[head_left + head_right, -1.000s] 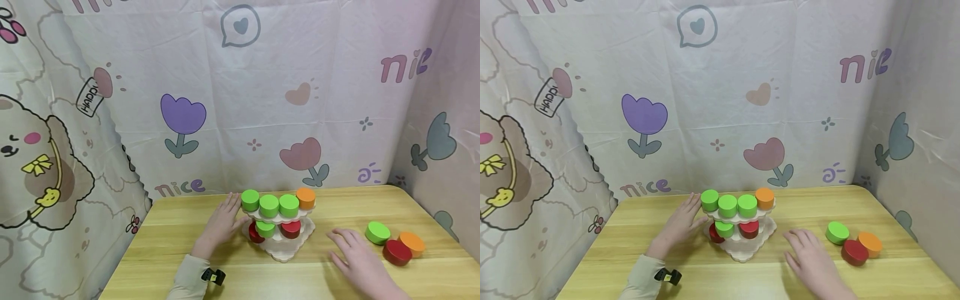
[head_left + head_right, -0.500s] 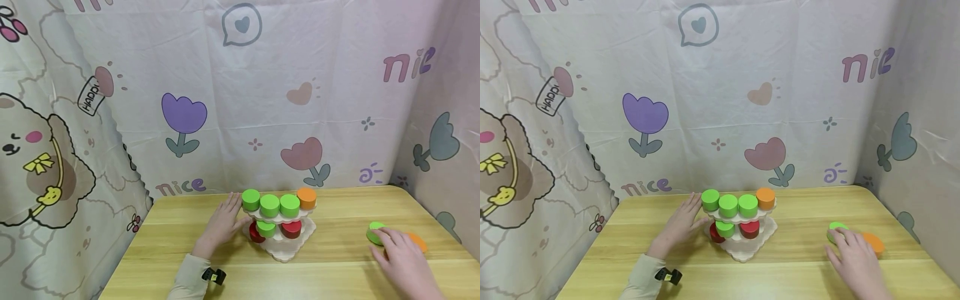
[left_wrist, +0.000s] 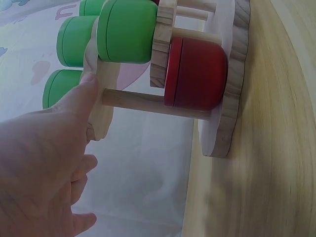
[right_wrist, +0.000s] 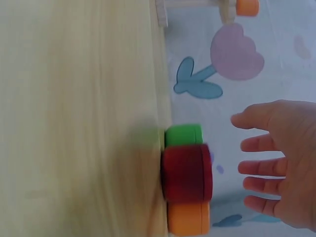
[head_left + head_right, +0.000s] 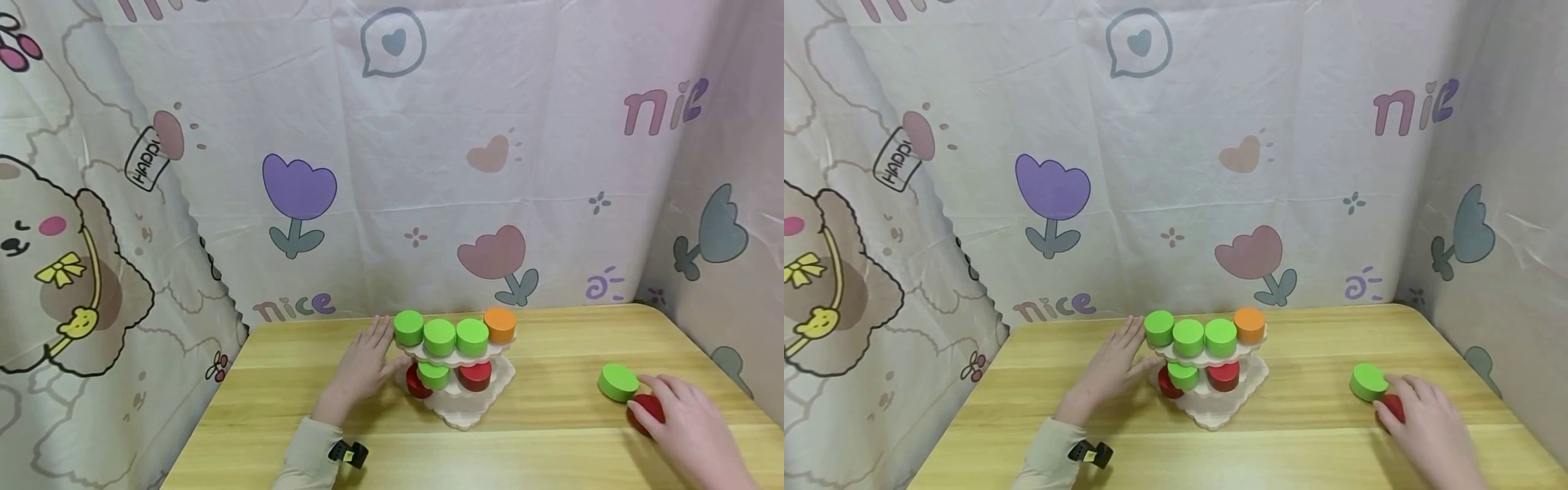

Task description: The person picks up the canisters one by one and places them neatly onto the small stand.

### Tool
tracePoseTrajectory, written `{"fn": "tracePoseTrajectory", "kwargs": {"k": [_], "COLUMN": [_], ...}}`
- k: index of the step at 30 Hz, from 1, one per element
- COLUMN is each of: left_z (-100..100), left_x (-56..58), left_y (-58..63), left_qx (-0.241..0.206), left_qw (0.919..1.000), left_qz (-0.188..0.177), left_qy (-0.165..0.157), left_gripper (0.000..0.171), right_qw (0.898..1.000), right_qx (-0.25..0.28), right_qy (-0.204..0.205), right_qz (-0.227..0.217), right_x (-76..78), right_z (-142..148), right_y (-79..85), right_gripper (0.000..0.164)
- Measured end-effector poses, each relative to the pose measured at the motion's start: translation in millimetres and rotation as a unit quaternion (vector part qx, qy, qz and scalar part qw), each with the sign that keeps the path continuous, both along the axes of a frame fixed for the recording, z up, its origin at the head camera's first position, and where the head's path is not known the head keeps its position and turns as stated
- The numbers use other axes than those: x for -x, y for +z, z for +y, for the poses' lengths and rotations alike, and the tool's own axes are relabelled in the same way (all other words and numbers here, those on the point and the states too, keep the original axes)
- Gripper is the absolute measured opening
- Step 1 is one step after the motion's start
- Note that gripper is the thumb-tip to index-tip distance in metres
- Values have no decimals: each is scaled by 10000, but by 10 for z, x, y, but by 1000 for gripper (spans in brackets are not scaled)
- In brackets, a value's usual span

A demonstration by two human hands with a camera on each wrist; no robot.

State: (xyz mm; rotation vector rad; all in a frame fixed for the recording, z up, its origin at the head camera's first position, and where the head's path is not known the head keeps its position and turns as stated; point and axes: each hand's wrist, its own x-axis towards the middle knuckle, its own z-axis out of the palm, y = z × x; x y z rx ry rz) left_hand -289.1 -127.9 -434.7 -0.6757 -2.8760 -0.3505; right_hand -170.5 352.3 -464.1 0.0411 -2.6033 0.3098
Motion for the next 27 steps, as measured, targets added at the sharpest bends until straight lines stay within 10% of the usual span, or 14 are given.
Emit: {"fn": "tracePoseTrajectory", "kwargs": {"k": [12, 27], "left_z": [-8, 0], "left_x": [-8, -9], "left_y": [0, -13], "left_qx": [-133, -45], "left_qw": [9999, 10000], "left_qz": [-65, 11], "left_qy": [-25, 0], "left_gripper": [84, 85], "right_qw": [9866, 9878], "right_qx": [-101, -455], "right_qy": [-320, -166], "right_qz": [-1597, -1478], "right_x": [57, 61], "right_z": [173, 215], "right_y": [-16, -78], "right_gripper": [65, 57]}}
